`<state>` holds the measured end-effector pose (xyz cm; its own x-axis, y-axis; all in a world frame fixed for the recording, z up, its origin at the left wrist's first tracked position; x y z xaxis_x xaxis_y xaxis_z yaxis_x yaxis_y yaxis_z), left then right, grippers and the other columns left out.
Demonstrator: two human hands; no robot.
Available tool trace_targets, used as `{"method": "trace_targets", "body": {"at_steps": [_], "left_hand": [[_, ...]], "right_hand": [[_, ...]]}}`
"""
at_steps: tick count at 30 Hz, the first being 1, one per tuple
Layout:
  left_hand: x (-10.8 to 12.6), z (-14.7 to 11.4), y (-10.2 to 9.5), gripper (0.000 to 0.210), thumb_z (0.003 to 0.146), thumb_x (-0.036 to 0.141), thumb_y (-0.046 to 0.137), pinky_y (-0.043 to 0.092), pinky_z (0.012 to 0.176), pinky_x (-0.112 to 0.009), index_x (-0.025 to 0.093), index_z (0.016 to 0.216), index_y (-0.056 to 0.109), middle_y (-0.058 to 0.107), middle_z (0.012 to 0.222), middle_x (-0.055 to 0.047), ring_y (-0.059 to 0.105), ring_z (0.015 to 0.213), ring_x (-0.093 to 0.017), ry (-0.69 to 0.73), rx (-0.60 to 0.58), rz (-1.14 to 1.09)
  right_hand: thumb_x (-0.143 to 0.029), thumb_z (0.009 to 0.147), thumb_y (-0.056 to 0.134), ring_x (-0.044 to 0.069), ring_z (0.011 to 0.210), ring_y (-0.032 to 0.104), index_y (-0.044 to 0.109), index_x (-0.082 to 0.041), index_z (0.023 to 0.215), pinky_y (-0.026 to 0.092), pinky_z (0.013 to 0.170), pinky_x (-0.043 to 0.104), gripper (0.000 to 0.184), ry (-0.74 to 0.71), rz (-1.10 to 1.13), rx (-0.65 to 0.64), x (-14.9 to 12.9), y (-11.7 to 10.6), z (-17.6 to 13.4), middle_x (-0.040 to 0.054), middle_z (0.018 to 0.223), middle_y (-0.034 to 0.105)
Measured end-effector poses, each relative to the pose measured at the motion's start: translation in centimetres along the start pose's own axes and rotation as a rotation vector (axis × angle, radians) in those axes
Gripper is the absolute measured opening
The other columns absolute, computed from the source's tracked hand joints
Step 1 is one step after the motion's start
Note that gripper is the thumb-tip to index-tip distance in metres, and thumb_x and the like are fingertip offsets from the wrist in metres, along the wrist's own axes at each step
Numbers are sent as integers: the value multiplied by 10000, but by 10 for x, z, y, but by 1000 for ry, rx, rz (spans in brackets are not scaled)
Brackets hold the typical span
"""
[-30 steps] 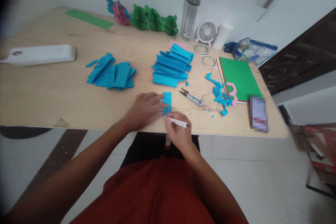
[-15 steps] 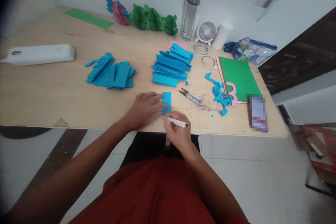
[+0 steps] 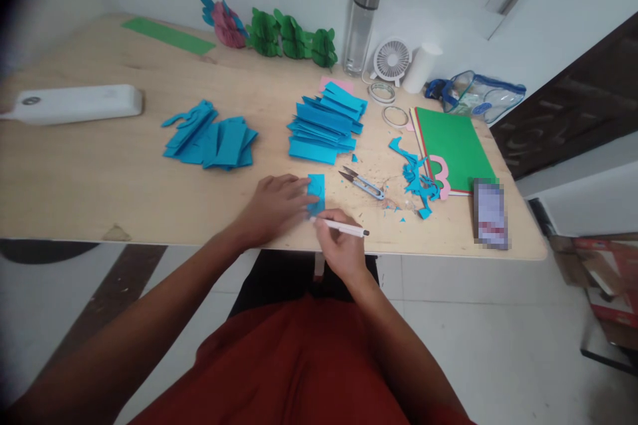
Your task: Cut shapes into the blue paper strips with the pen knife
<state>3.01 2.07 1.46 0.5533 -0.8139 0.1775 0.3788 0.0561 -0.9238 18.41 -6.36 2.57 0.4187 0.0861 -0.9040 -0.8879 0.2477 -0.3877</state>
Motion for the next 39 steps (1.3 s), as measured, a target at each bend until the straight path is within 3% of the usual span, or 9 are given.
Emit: {"method": "trace_targets", "body": {"at_steps": [3, 19, 39], "left_hand": [[1, 1, -2, 279, 936, 322, 524, 360, 974, -514, 301, 1174, 668, 579, 1375, -85, 484, 1213, -326, -3, -10, 0], [1, 1, -2, 262, 941, 327, 521, 357, 976, -510, 292, 1147, 678, 584, 1371, -84, 488, 1217, -326, -13, -7, -16], [1, 1, -1, 285, 930, 323, 514, 347, 979, -518, 298, 1166, 672, 585, 1369, -90, 484, 1216, -332, -13, -14, -28]], "right_hand": [[-318, 880, 570, 156, 686, 631, 659, -221, 867, 491, 640, 271, 132, 46, 34, 8, 5, -2, -1, 5, 768, 691], [-241, 873, 557, 191, 766, 665, 666, -226, 833, 488, 740, 337, 117, -90, -185, 11, -9, 1, 0, 26, 802, 717], [-252, 868, 558, 188, 771, 661, 659, -236, 833, 505, 746, 330, 108, -53, -172, 51, -5, -4, -1, 22, 796, 715]]}}
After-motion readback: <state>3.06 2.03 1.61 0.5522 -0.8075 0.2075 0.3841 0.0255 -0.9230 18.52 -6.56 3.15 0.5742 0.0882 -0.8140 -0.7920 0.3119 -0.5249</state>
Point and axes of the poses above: each hand's wrist, its own z-axis towards the middle knuckle, its own y-axis out of the palm, x = y × z, the point moved 4 cm from there along z, towards the middle knuckle
